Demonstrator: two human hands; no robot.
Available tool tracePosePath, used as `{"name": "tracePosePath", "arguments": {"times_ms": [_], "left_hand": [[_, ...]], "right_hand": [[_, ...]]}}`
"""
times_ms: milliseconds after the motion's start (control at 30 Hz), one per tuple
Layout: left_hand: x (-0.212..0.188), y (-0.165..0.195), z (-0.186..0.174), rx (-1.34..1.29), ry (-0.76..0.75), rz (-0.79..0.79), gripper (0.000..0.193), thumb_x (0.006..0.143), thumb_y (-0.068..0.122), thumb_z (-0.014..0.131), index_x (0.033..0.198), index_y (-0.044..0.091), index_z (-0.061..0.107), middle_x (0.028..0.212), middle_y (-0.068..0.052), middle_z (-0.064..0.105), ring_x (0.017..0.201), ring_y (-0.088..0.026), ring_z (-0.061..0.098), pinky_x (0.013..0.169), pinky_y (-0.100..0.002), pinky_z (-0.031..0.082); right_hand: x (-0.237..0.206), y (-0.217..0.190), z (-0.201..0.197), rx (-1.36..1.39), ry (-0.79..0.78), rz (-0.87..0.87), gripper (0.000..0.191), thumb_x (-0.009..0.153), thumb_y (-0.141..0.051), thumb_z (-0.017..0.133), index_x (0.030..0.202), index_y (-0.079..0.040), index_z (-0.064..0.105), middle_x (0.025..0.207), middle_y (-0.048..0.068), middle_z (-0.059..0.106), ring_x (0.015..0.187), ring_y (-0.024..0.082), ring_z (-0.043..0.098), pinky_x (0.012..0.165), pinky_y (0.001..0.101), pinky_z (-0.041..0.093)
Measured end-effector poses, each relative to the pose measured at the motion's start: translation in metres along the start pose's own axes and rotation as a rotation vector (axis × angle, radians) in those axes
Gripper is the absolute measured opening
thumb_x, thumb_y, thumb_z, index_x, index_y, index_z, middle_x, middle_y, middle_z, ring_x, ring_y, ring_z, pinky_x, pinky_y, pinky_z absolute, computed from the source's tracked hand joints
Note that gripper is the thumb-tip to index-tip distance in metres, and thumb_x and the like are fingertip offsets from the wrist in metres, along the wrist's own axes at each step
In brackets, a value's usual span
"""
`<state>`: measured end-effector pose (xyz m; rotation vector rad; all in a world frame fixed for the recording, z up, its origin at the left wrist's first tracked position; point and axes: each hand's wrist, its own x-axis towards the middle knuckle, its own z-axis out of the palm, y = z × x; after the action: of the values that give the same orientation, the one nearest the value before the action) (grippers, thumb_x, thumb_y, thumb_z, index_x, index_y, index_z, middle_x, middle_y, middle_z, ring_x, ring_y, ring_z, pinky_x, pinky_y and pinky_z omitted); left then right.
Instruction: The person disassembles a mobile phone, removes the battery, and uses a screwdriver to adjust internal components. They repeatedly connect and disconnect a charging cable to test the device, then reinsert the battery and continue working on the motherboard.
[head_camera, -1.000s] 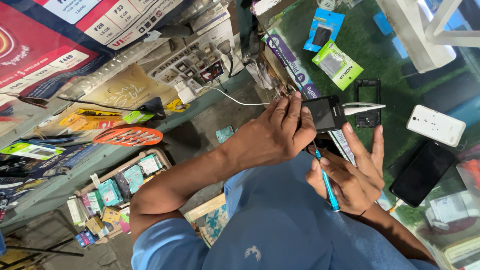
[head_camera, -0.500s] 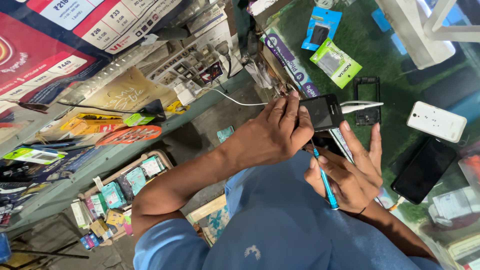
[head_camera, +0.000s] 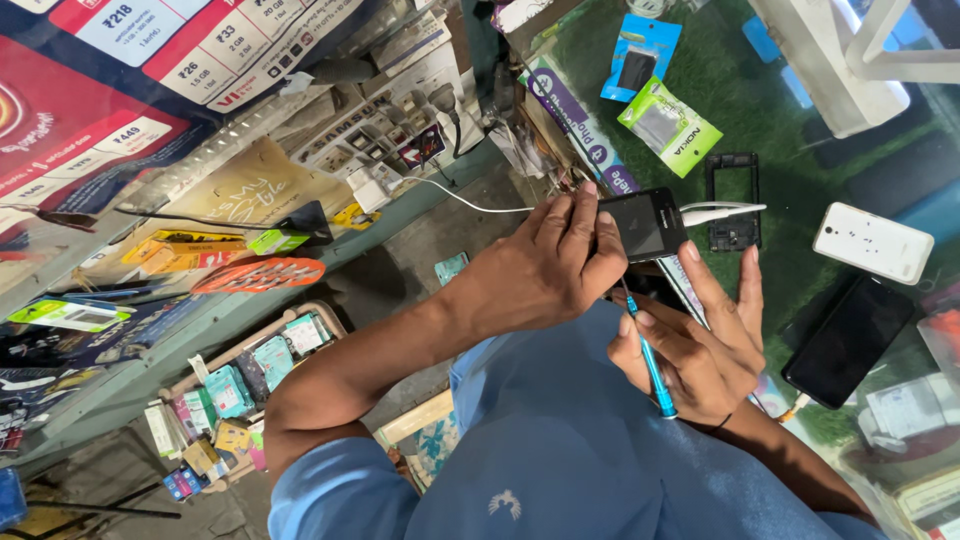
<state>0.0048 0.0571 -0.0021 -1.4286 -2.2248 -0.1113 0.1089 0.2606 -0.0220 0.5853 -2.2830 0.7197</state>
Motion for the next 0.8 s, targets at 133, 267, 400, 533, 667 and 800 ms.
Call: {"name": "tracePosePath", "arguments": {"times_ms": [133, 267, 400, 533, 667, 800], "left_hand": [[0.0007, -0.0008, 0.0004, 0.02, 0.003, 0.01, 0.024, 0.102, 0.016, 0.055, 0.113, -0.005, 0.059, 0.12, -0.038, 0.065, 0.106, -0.042, 0.071, 0.097, -0.046, 0.06], [0.0022, -0.0002, 0.0007, 0.024, 0.014, 0.009, 0.024, 0.102, 0.016, 0.055, 0.113, -0.005, 0.059, 0.12, -0.038, 0.065, 0.107, -0.041, 0.071, 0.097, -0.046, 0.06], [0.0023, -0.0007, 0.0006, 0.034, 0.008, 0.018, 0.024, 0.102, 0.016, 0.055, 0.114, -0.005, 0.059, 0.12, -0.038, 0.065, 0.107, -0.041, 0.071, 0.097, -0.046, 0.06], [0.0017, 0.0007, 0.0009, 0.028, 0.003, 0.022, 0.024, 0.102, 0.016, 0.055, 0.114, -0.005, 0.058, 0.12, -0.039, 0.065, 0.107, -0.042, 0.07, 0.098, -0.046, 0.06], [0.0009, 0.0012, 0.0014, 0.014, 0.004, 0.016, 0.025, 0.101, 0.016, 0.055, 0.113, -0.005, 0.058, 0.12, -0.039, 0.064, 0.106, -0.043, 0.069, 0.098, -0.047, 0.059], [0.001, 0.0008, 0.0021, 0.015, 0.011, 0.016, 0.025, 0.102, 0.017, 0.055, 0.113, -0.005, 0.058, 0.12, -0.04, 0.064, 0.107, -0.043, 0.069, 0.098, -0.047, 0.059]], "right_hand": [[-0.0002, 0.0002, -0.0003, 0.0, -0.005, 0.0, 0.029, 0.087, -0.009, 0.084, 0.093, -0.006, 0.056, 0.089, 0.013, 0.078, 0.131, 0.042, 0.06, 0.121, 0.0715, 0.024], [0.0, 0.0013, -0.0017, -0.001, -0.012, -0.003, 0.03, 0.087, -0.009, 0.084, 0.093, -0.006, 0.055, 0.09, 0.013, 0.078, 0.131, 0.043, 0.06, 0.121, 0.0715, 0.024], [-0.0001, 0.0024, -0.0024, 0.001, -0.018, -0.005, 0.031, 0.087, -0.01, 0.085, 0.094, -0.006, 0.054, 0.09, 0.014, 0.078, 0.132, 0.044, 0.06, 0.121, 0.0714, 0.024], [-0.0011, 0.0022, -0.0023, 0.002, -0.013, -0.008, 0.032, 0.088, -0.01, 0.085, 0.093, -0.005, 0.054, 0.09, 0.014, 0.078, 0.132, 0.044, 0.06, 0.121, 0.0714, 0.025], [-0.002, 0.0021, -0.0026, 0.005, -0.019, -0.007, 0.031, 0.088, -0.01, 0.084, 0.093, -0.005, 0.053, 0.09, 0.014, 0.078, 0.132, 0.043, 0.059, 0.121, 0.0715, 0.024], [-0.0017, 0.0022, -0.0009, 0.003, -0.006, 0.001, 0.03, 0.088, -0.009, 0.084, 0.092, -0.005, 0.054, 0.089, 0.015, 0.078, 0.132, 0.043, 0.059, 0.121, 0.0712, 0.025]]}}
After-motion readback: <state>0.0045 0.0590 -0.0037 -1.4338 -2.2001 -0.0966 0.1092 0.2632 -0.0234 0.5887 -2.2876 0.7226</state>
